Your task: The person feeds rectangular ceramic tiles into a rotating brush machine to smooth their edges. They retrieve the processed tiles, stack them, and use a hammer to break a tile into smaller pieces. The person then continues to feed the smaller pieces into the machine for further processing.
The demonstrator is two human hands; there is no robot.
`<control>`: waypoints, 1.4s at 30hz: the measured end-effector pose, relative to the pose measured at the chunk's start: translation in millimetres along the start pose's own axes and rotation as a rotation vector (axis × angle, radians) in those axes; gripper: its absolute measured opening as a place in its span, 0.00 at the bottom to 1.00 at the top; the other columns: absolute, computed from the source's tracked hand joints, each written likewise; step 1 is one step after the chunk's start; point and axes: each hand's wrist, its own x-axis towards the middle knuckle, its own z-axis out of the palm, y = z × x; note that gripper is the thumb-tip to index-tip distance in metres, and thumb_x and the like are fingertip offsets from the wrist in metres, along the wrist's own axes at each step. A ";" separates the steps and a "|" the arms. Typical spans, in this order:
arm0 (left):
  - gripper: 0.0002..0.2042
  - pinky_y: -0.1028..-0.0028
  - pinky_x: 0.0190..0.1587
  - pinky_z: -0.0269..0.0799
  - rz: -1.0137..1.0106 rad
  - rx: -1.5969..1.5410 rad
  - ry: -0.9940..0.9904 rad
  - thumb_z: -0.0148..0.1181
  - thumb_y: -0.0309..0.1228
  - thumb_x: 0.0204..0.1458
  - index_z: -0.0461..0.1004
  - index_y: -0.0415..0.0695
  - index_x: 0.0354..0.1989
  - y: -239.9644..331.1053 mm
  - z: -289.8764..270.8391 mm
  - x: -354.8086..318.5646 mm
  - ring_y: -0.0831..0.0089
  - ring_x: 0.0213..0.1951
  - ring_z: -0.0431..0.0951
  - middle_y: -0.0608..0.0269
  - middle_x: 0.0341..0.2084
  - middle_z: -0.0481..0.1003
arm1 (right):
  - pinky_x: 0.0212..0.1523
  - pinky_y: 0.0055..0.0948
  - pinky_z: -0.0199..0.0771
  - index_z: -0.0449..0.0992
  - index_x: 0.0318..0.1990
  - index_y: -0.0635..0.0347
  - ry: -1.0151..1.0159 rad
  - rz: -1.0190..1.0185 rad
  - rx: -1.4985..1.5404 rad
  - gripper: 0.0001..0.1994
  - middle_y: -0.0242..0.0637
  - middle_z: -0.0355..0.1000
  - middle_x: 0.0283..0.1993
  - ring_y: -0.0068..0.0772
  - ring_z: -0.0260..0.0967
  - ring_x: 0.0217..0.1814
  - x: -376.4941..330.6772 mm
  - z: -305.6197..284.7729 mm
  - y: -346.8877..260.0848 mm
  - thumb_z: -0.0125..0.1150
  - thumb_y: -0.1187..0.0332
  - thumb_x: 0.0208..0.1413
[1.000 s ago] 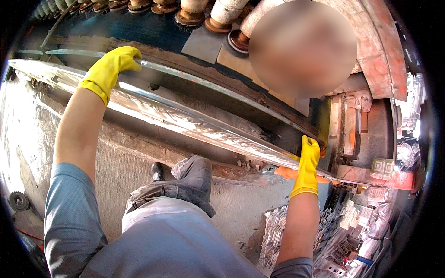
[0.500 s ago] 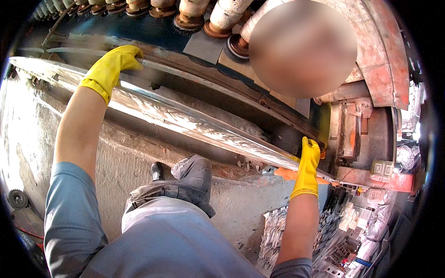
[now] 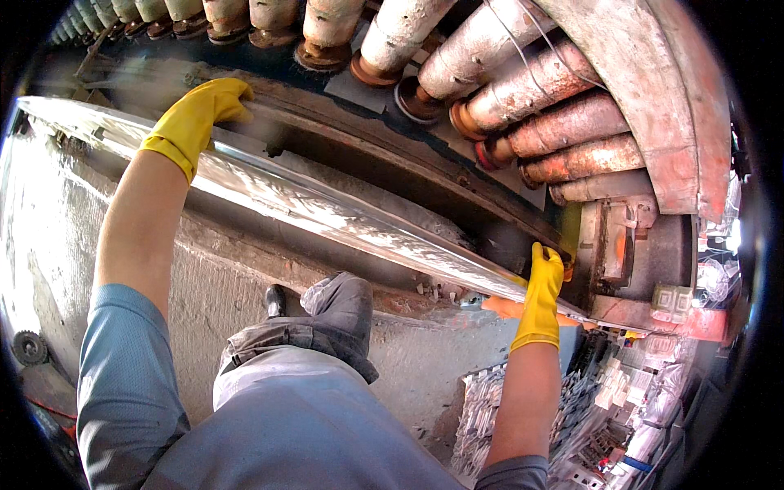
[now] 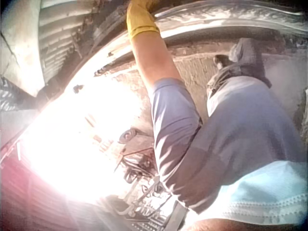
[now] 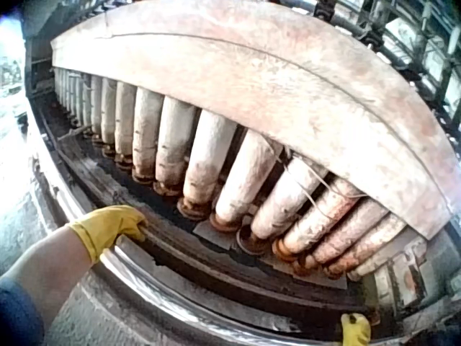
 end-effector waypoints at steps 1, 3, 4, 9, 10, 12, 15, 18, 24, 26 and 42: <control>0.31 0.59 0.62 0.69 0.005 0.005 0.010 0.71 0.42 0.43 0.77 0.41 0.58 -0.5 -1.5 3.9 0.49 0.58 0.77 0.42 0.54 0.78 | 0.51 0.34 0.73 0.82 0.48 0.68 0.000 -0.003 -0.004 0.22 0.46 0.82 0.46 0.41 0.77 0.46 3.9 0.8 -1.4 0.66 0.54 0.61; 0.31 0.59 0.61 0.70 0.006 -0.021 -0.022 0.71 0.42 0.43 0.77 0.41 0.57 -0.7 -6.5 11.9 0.49 0.57 0.77 0.43 0.53 0.79 | 0.52 0.36 0.74 0.82 0.49 0.64 -0.021 0.017 -0.024 0.24 0.45 0.82 0.47 0.44 0.79 0.49 11.8 1.7 -3.8 0.65 0.50 0.60; 0.30 0.59 0.61 0.70 0.007 -0.033 -0.037 0.71 0.42 0.43 0.77 0.41 0.56 -0.3 -9.0 15.3 0.49 0.56 0.77 0.43 0.53 0.79 | 0.53 0.37 0.75 0.82 0.50 0.63 -0.032 0.028 -0.034 0.25 0.45 0.82 0.47 0.46 0.80 0.50 15.3 2.4 -5.0 0.65 0.48 0.59; 0.30 0.60 0.60 0.70 -0.007 -0.018 -0.062 0.71 0.42 0.44 0.77 0.41 0.56 5.8 -20.0 29.2 0.50 0.56 0.78 0.44 0.52 0.79 | 0.53 0.38 0.75 0.82 0.50 0.61 -0.018 0.024 -0.070 0.26 0.45 0.83 0.47 0.47 0.80 0.50 30.1 7.7 -11.1 0.64 0.46 0.58; 0.30 0.60 0.60 0.70 -0.011 -0.020 -0.086 0.71 0.42 0.44 0.77 0.41 0.56 9.0 -23.2 31.1 0.50 0.56 0.78 0.44 0.53 0.79 | 0.53 0.38 0.75 0.82 0.50 0.61 -0.010 0.023 -0.087 0.26 0.45 0.82 0.48 0.47 0.80 0.50 32.6 8.6 -10.4 0.64 0.45 0.58; 0.31 0.60 0.61 0.70 -0.008 -0.018 -0.049 0.71 0.42 0.43 0.77 0.41 0.57 9.1 -23.3 35.0 0.51 0.57 0.77 0.44 0.54 0.79 | 0.53 0.39 0.75 0.82 0.50 0.60 -0.006 0.018 -0.091 0.26 0.45 0.82 0.48 0.48 0.80 0.50 38.0 10.1 -9.6 0.64 0.45 0.58; 0.31 0.61 0.62 0.70 -0.014 -0.017 -0.047 0.72 0.43 0.43 0.77 0.41 0.58 9.3 -26.6 40.2 0.51 0.58 0.77 0.44 0.55 0.78 | 0.53 0.39 0.75 0.82 0.50 0.60 -0.012 0.012 -0.092 0.26 0.45 0.82 0.48 0.48 0.80 0.51 43.9 11.5 -9.9 0.64 0.45 0.58; 0.32 0.60 0.63 0.70 -0.020 -0.013 -0.070 0.72 0.42 0.44 0.77 0.41 0.58 10.9 -29.7 41.9 0.51 0.59 0.76 0.45 0.55 0.78 | 0.52 0.39 0.75 0.82 0.50 0.60 -0.018 0.009 -0.086 0.27 0.46 0.82 0.48 0.48 0.80 0.50 45.4 11.9 -11.4 0.63 0.45 0.58; 0.31 0.61 0.62 0.69 -0.051 -0.041 -0.081 0.73 0.40 0.44 0.77 0.42 0.58 10.7 -24.7 34.7 0.51 0.59 0.76 0.45 0.56 0.77 | 0.52 0.39 0.75 0.82 0.51 0.61 -0.025 0.041 -0.087 0.27 0.45 0.82 0.48 0.46 0.80 0.49 31.8 5.9 -22.2 0.64 0.45 0.58; 0.31 0.60 0.62 0.69 -0.052 -0.051 -0.085 0.74 0.39 0.44 0.77 0.43 0.58 9.7 -21.3 30.9 0.51 0.59 0.76 0.45 0.56 0.78 | 0.52 0.38 0.75 0.81 0.52 0.61 -0.031 0.052 -0.072 0.27 0.45 0.82 0.48 0.45 0.80 0.49 25.4 2.8 -21.9 0.64 0.46 0.59; 0.30 0.59 0.62 0.69 -0.066 -0.016 -0.056 0.72 0.42 0.46 0.77 0.44 0.58 15.2 -0.5 -27.2 0.50 0.59 0.76 0.45 0.56 0.77 | 0.50 0.34 0.73 0.82 0.47 0.68 -0.019 0.047 0.059 0.22 0.44 0.82 0.45 0.39 0.77 0.45 -22.5 -6.9 -0.9 0.66 0.54 0.60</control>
